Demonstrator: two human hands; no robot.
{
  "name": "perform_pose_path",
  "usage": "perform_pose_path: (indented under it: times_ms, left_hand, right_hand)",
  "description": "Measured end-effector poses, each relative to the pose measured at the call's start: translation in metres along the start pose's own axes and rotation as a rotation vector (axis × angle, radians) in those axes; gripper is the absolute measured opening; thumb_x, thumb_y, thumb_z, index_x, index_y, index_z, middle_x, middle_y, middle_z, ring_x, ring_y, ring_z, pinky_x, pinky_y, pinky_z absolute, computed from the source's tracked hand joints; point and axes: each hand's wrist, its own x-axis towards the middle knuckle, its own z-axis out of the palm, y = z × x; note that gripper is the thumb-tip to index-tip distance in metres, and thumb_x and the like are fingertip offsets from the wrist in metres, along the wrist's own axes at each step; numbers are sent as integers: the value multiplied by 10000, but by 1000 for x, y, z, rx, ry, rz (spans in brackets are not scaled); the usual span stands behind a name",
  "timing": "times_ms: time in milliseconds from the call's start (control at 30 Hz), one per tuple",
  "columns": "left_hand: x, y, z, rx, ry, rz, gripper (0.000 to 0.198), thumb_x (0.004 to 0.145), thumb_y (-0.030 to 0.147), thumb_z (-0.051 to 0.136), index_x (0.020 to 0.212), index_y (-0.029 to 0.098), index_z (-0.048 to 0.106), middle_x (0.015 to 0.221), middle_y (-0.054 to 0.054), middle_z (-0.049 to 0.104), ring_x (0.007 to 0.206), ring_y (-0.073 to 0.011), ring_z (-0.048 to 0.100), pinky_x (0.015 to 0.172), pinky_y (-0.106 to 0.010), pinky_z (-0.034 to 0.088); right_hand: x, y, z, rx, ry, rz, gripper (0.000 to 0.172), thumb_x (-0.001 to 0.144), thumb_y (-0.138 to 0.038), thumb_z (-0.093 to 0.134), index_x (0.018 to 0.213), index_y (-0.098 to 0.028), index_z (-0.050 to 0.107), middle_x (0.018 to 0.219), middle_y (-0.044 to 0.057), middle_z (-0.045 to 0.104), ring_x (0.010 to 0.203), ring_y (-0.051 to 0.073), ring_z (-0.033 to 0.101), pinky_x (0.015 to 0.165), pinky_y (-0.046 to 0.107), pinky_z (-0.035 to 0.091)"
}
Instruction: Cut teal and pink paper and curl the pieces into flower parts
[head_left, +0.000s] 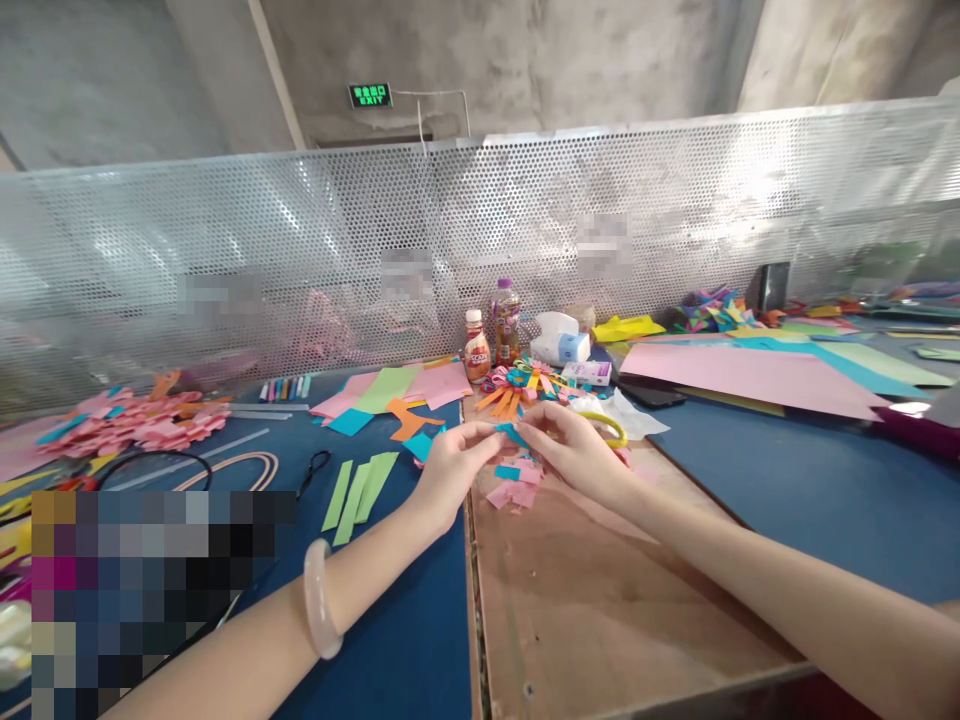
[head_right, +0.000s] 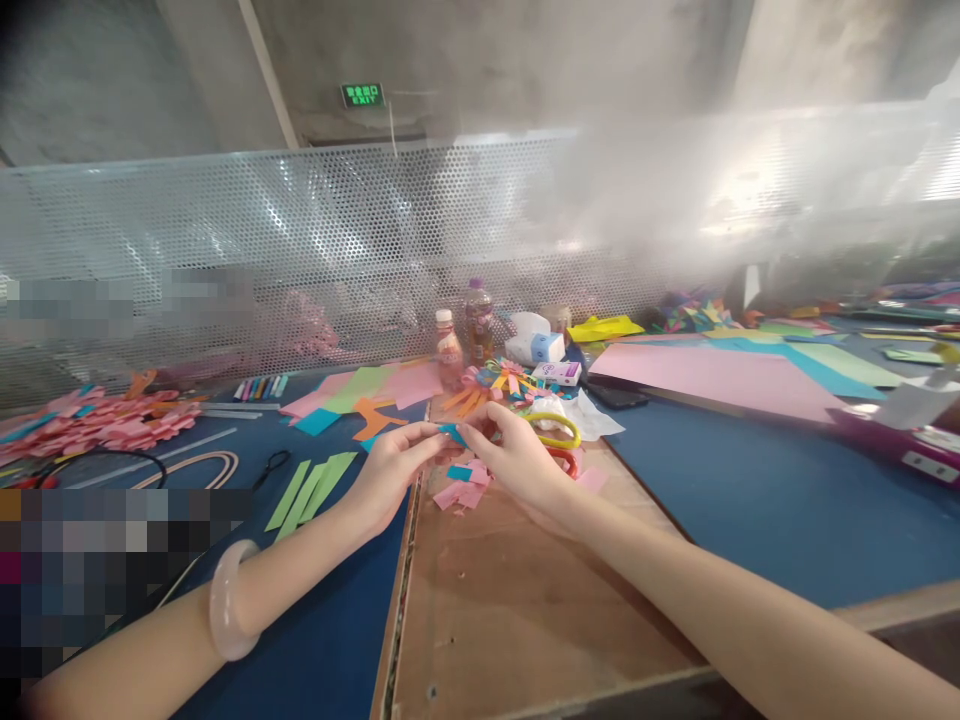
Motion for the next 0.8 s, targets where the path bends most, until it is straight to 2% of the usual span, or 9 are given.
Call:
perform_pose_path:
  times_ms: [100,200,467,800]
  left_hand:
    - [1,-1,-1,87,24,17,174,728,282,603,796,129,651,826,-86,667,841,-207,607,798,-335,448]
    - [1,-2,-3,137,43,12,195,725,295,602,815,131,657,840,-87,666,872,-219,599,817,-342,436]
    - [1,-4,-3,117,-1,0,174,724,277,598,806,135,657,844,-75,663,833,-194,591,788,-314,437]
    - [0,0,-1,58,32,-15,144,692,275,632,760,150,652,796,-47,654,781,-167,588,751,-289,436]
  right_hand:
    - [2,1,-1,66,-68,80,228,832,-372,467,717,-179,508,593,-51,463,498,74,403,463,206,323]
    - [2,4,-2,47,-74,100,262,837,-374,456,661,-181,470,555,-62,422,473,68,364,454,207,298]
    - [3,7,-1,-27,-154,70,235,831,-361,460,709,-168,511,608,-43,458,537,88,428,500,221,330]
    - [1,6,-1,0,-132,-7,219,828,-352,466,727,-166,523,657,-22,494,584,102,444,532,225,373]
